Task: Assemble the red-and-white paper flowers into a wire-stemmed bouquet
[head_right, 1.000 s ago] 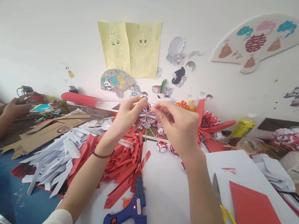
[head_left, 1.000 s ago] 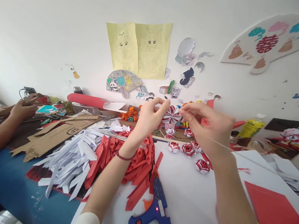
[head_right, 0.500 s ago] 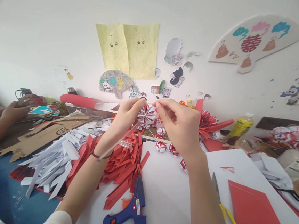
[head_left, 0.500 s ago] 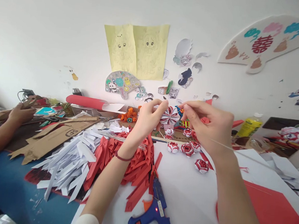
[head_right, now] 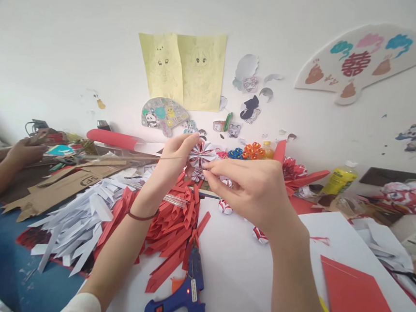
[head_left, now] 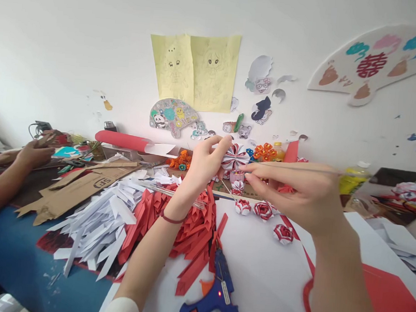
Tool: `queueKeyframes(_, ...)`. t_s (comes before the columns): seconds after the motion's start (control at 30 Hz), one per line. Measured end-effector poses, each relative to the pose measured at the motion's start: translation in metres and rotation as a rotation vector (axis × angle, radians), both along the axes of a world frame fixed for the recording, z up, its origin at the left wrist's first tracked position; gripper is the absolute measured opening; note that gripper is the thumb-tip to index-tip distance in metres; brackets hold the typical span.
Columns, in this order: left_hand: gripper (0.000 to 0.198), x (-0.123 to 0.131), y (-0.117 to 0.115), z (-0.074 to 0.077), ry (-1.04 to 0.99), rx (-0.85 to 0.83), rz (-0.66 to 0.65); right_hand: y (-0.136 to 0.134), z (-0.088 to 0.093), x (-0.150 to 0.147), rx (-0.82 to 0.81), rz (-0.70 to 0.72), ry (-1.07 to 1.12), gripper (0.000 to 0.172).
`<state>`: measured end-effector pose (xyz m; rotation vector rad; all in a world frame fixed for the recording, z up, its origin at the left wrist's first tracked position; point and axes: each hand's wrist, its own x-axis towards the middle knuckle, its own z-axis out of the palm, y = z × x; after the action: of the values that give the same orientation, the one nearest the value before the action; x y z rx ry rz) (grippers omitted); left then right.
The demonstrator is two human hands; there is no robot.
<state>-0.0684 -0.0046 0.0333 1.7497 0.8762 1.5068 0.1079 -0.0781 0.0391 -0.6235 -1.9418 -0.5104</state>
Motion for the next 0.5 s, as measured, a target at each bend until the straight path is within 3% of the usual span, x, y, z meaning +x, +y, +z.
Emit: queueKeyframes(0.5, 0.036, -0.002, -0.0013, 0.0009, -0.005, 0.03, -0.024, -0.0013, -0.0014, -0.0024, 0.118, -0.106, -0.089, 0.006)
